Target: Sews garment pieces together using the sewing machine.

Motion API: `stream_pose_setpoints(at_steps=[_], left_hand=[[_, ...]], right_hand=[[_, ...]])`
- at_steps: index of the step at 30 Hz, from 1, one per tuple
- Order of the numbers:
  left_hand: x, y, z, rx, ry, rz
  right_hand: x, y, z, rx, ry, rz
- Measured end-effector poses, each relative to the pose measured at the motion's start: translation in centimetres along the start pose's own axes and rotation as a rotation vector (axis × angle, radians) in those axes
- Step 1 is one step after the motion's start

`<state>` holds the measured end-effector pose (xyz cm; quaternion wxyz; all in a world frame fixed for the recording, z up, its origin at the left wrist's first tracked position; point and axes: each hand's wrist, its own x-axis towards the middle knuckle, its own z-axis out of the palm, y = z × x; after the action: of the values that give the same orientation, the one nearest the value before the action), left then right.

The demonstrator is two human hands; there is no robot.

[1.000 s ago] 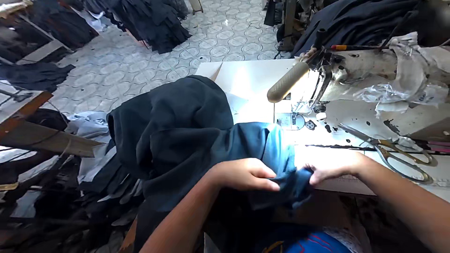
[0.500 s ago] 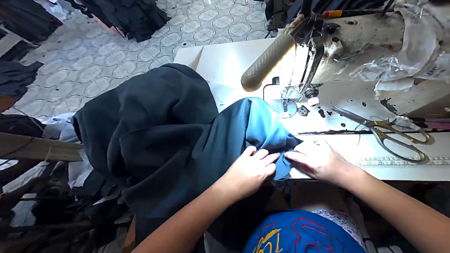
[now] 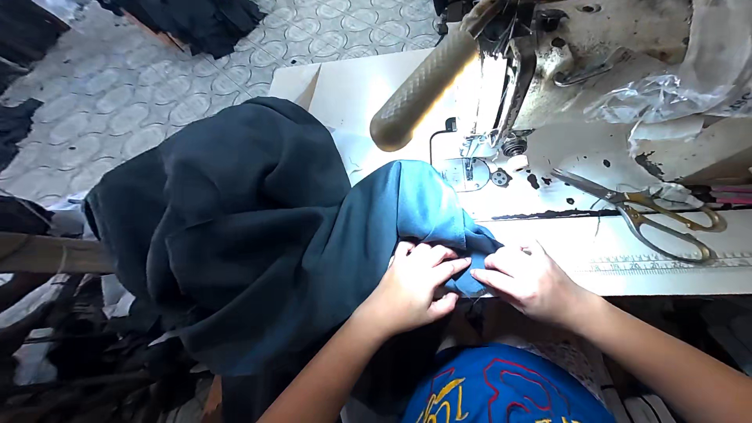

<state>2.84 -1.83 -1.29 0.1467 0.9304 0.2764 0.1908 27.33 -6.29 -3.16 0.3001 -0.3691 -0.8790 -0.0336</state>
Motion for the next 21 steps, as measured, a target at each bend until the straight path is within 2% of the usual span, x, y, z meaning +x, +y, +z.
stream_pose_setpoints(at_steps=[4,6,8,10,15,18,21], left_hand=[[1.0,0.3,0.0,0.108,0.005,-0.111],[1.5,0.7,-0.1,0.159,-0.054,-0.165],[1.6,1.1,0.1,0.2,-0.057,-0.167],[1.1,1.0,0.8,0.239,0.014,-0.126],[1.1,0.7,0.5,0.169,0.015,-0.135],[0.7,0.8,1.1,0.072,0.178,-0.107],[0.8,1.6,1.4,-0.018,0.223,-0.261]], right_hand=[[0.7,-0.1,-0.4,0.003,-0.048,-0.006],[1.0,0.1,-0.6,0.014,-0.077,-0.002],[1.1,0.2,-0.6,0.05,-0.088,0.041],[0.9,0.0,-0.4,0.077,-0.097,0.112],[1.5,-0.5,-0.5,0.137,-0.139,0.236],[2.4,-0.9,-1.1,0.24,-0.203,0.397],[2.8,-1.3,-1.2,0.315,-0.178,0.542]])
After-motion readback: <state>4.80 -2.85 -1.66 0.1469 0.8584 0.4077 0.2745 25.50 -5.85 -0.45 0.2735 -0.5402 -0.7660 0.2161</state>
